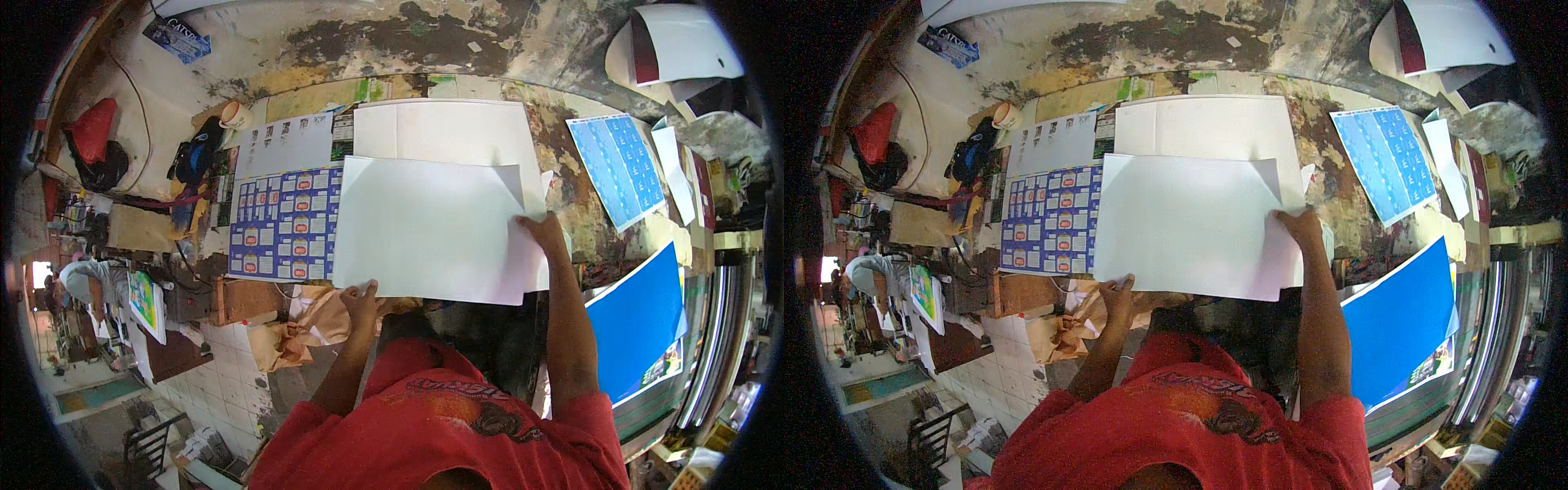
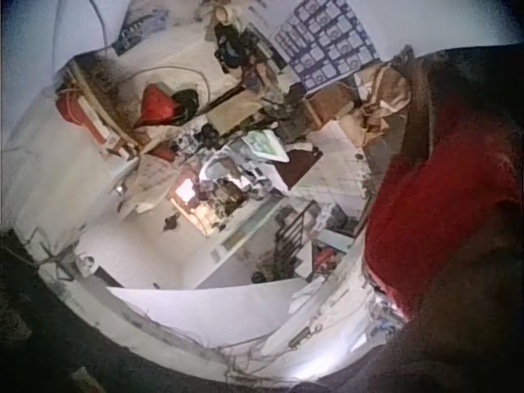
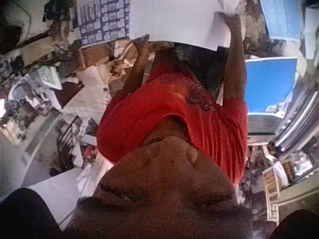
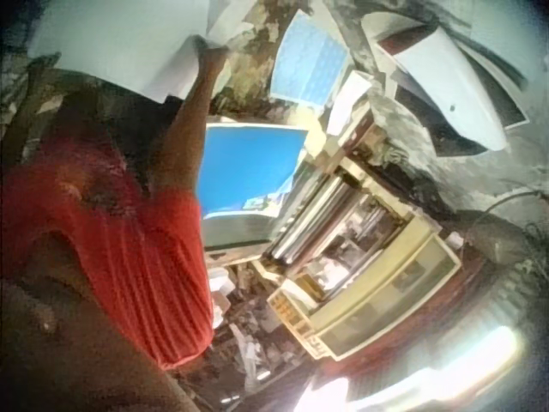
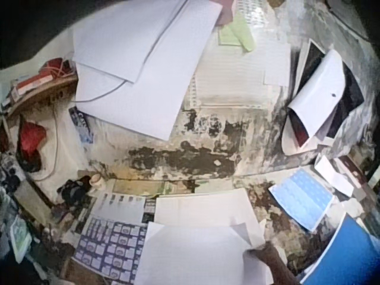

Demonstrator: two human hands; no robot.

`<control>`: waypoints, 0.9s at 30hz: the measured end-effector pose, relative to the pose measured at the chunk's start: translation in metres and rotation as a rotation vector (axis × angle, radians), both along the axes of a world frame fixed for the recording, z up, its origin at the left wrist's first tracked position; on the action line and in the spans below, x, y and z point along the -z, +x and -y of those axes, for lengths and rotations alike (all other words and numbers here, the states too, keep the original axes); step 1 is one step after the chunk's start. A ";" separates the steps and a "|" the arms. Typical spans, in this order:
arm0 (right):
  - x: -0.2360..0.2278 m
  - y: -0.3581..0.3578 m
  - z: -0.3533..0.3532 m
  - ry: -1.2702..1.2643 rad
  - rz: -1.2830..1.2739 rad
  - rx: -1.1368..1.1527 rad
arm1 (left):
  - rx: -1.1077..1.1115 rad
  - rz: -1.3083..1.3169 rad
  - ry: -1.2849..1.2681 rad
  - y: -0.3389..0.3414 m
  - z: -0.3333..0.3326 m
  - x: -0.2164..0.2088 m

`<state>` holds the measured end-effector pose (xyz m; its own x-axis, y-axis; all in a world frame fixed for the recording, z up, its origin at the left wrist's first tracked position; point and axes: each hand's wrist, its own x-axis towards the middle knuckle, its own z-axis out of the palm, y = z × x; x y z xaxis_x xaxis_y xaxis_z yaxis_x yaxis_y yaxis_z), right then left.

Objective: The person organizes printed poster sheets by hand on a table, sorts through paper documents in a storage shelf, and then feeds a poster into a laminating or coating machine.

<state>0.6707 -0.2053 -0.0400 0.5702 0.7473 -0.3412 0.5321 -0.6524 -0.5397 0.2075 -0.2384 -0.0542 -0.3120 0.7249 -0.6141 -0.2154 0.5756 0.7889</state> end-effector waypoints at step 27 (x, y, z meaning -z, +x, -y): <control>-0.269 -0.164 0.346 1.585 0.324 1.349 | 1.739 0.850 0.353 0.481 -0.096 -0.285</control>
<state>0.5071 -0.5516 0.2291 0.7709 -0.5985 0.2181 0.4025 0.1924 -0.8950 0.6889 -0.1425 0.2311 0.9994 -0.0282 0.0200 -0.0067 0.4120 0.9112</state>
